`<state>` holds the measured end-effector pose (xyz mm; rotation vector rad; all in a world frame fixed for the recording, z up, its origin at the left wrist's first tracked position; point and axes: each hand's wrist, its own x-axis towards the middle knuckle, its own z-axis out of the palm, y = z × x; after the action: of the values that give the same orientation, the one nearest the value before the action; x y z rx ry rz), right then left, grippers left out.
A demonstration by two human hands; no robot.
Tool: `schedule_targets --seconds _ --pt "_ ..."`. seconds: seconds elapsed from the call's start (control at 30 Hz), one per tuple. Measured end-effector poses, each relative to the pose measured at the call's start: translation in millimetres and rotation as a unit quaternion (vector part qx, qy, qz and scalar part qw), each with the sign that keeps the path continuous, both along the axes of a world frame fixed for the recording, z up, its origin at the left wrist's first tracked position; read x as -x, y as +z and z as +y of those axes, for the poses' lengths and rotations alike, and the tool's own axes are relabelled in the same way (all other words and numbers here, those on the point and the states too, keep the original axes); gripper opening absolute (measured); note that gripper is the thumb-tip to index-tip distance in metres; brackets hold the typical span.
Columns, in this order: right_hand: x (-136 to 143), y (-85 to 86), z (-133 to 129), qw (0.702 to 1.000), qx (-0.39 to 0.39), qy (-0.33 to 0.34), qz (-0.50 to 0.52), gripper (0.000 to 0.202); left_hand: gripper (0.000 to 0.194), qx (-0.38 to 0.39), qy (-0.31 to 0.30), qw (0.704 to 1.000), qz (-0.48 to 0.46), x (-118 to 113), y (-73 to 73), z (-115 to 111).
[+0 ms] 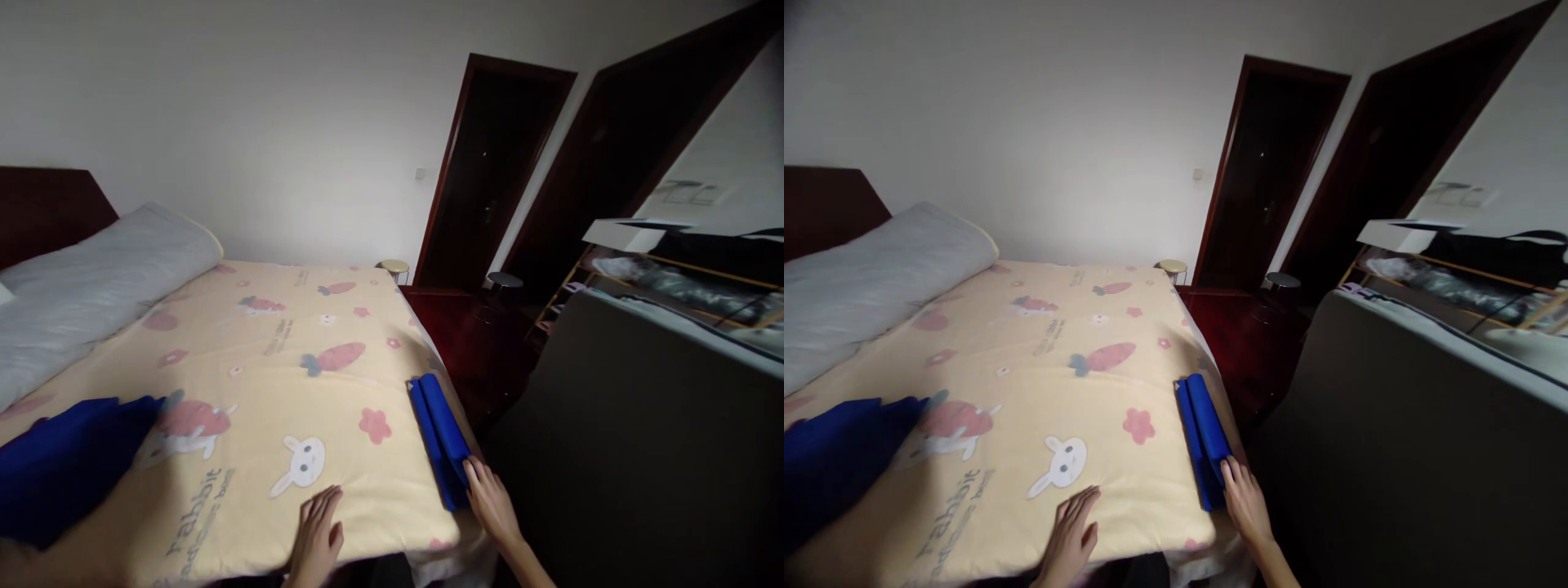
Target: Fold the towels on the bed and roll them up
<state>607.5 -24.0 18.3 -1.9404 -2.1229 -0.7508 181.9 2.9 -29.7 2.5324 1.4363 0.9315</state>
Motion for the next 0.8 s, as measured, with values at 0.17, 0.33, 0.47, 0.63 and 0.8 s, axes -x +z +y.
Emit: schedule_targets --seconds 0.17,0.33,0.47,0.63,0.8 --pt "-3 26.5 1 0.993 0.078 -0.033 0.082 0.040 0.055 -0.021 0.000 1.000 0.011 0 -0.9 0" --pt "25 52.2 24 0.958 0.088 -0.133 0.238 0.054 0.056 -0.012 0.002 1.000 0.016 0 2.6 -1" --pt "57 24.7 33 0.935 0.141 -0.219 0.240 0.079 0.054 0.004 0.009 1.000 0.005 -1 7.2 -1" --pt "47 -6.5 30 0.943 0.133 -0.191 0.239 0.090 0.058 0.046 0.011 0.999 -0.003 -2 5.5 0" --pt "40 -1.4 28 0.949 0.091 -0.204 0.221 0.083 0.059 0.063 0.016 0.998 -0.005 -4 0.7 1"
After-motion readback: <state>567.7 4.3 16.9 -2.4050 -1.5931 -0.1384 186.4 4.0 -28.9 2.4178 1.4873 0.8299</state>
